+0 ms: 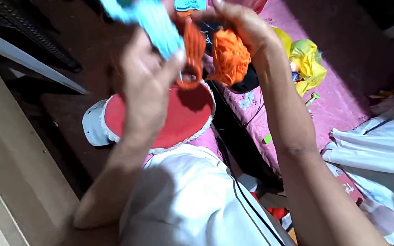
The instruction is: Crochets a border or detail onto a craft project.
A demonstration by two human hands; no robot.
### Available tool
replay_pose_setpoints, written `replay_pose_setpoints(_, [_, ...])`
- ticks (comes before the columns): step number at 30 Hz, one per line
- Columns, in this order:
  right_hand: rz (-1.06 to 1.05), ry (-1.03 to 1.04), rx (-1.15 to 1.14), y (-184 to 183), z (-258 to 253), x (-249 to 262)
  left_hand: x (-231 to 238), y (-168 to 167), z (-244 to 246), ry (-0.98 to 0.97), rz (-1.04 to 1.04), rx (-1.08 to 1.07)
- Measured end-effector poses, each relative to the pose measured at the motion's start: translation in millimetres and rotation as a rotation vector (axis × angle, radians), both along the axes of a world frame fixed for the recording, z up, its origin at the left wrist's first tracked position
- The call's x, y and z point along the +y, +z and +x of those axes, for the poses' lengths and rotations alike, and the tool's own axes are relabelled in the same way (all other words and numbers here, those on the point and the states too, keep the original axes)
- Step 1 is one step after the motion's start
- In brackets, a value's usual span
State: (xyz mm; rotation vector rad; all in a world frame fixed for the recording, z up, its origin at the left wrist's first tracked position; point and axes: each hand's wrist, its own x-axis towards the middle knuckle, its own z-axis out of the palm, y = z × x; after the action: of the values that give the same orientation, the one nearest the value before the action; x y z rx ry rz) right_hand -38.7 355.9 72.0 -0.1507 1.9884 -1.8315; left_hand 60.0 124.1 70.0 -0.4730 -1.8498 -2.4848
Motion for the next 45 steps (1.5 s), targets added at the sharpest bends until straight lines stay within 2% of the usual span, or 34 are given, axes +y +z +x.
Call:
replay_pose_setpoints(3, [0.105,0.122,0.126,-21.9,38.8,18.9,4.6,-83.0,38.1,-0.05,0.054,-0.49])
replay_pose_setpoints(6, [0.091,0.173,0.241,-23.1,73.3,44.4,-3.1,-142.8,56.7,-0.094,-0.039,-0.857])
replay_pose_setpoints(9, [0.094,0.127,0.338,-13.9,92.6,66.2,-4.0,-152.7,54.7,-0.095,-0.092,-0.977])
replay_pose_setpoints(11, [0.22,0.081,0.356,-16.1,106.6,66.8,-1.7,-148.9,57.9,-0.078,-0.086,-1.001])
replay_pose_setpoints(13, [0.389,0.063,0.307,-32.2,118.0,53.3,-2.2,-150.5,58.6,-0.082,-0.015,-0.995])
replay_pose_setpoints(15, [0.447,0.126,0.181,-68.7,128.0,36.3,-3.4,-148.7,60.0,-0.105,0.016,-0.98])
replay_pose_setpoints(18, [0.445,0.275,-0.023,-126.9,143.5,23.0,-2.7,-139.3,63.5,-0.104,-0.05,-0.992])
replay_pose_setpoints(20, [0.455,0.208,-0.053,-144.2,159.3,25.9,-4.8,-139.2,61.2,-0.152,-0.154,-1.005])
replay_pose_setpoints(22, [0.439,0.137,-0.053,-146.8,166.4,30.7,-14.1,-141.9,60.0,-0.287,-0.405,-0.884])
replay_pose_setpoints(24, [0.418,0.124,-0.075,-146.2,164.1,29.1,-31.1,-145.2,58.3,-0.392,-0.723,-0.661])
replay_pose_setpoints(27, [0.384,0.103,-0.086,-148.7,165.9,15.7,-57.7,-141.1,53.7,-0.353,-1.077,-0.41])
replay_pose_setpoints(33, [0.238,0.008,-0.143,-164.2,171.5,-44.3,-75.2,-127.0,41.8,0.008,-1.238,-0.311])
replay_pose_setpoints(36, [0.202,-0.051,-0.183,-167.2,171.0,-74.2,-61.0,-133.5,36.3,-0.037,-1.188,-0.334])
replay_pose_setpoints(40, [0.123,-0.148,-0.203,-181.0,173.4,-95.5,-28.8,-123.2,38.0,-0.133,-1.46,-0.405])
replay_pose_setpoints(41, [0.136,-0.16,-0.181,-182.5,174.3,-94.3,-26.3,-118.6,38.2,-0.128,-1.512,-0.404])
replay_pose_setpoints(43, [0.339,-0.088,-0.136,-178.5,175.5,-86.2,-29.1,-115.6,38.7,-0.068,-1.513,-0.336])
replay_pose_setpoints(45, [0.546,0.017,-0.11,-167.5,175.8,-81.2,-33.8,-118.1,35.9,-0.055,-1.4,-0.286])
